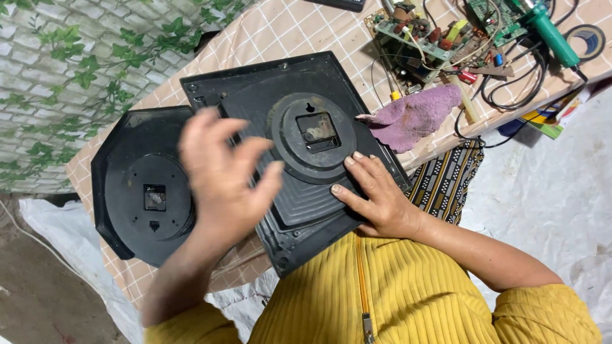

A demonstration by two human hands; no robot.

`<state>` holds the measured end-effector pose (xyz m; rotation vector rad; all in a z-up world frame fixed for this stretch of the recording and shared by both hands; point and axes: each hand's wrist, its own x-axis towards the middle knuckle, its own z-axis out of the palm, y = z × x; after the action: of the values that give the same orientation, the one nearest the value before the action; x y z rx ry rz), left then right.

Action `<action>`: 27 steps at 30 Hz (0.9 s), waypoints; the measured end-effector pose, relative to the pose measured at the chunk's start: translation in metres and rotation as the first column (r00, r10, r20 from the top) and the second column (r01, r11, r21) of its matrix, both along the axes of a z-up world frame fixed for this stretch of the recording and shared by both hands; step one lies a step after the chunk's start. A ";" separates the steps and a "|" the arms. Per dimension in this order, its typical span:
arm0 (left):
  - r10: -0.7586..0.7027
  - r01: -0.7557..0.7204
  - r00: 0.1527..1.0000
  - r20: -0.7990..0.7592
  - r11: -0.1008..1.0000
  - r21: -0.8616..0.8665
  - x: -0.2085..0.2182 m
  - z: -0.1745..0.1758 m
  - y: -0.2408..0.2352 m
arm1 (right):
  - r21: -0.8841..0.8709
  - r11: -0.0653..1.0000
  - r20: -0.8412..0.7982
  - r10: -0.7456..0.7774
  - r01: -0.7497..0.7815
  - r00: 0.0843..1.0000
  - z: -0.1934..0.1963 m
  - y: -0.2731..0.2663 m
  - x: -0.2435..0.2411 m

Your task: The person uses a screwdriver to pry and remove a small component from the center of a black plastic housing. They then wipe the area with a cloth and use their fingers to clean the recess before placing a small electronic part into the housing.

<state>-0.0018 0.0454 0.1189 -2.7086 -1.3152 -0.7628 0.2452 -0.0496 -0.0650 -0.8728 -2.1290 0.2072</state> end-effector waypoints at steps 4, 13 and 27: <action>-0.173 0.157 0.982 -0.074 0.971 -0.180 0.026 -0.032 0.019 | 0.028 0.999 0.105 -0.025 0.023 0.994 -0.001 -0.002 -0.020; -0.189 0.125 0.966 -0.176 0.938 -0.322 0.026 -0.094 0.045 | 0.116 0.985 0.025 -0.130 0.126 0.991 0.001 0.000 -0.043; -0.030 -0.079 0.958 -0.286 0.928 -0.363 0.005 -0.169 0.056 | 0.177 0.978 0.190 -0.140 0.107 0.972 -0.014 -0.004 -0.071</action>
<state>0.0029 0.1011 -0.0505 -2.9218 -1.5469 -0.1066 0.1744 -0.0534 -0.0791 -0.9576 -2.2302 -0.1269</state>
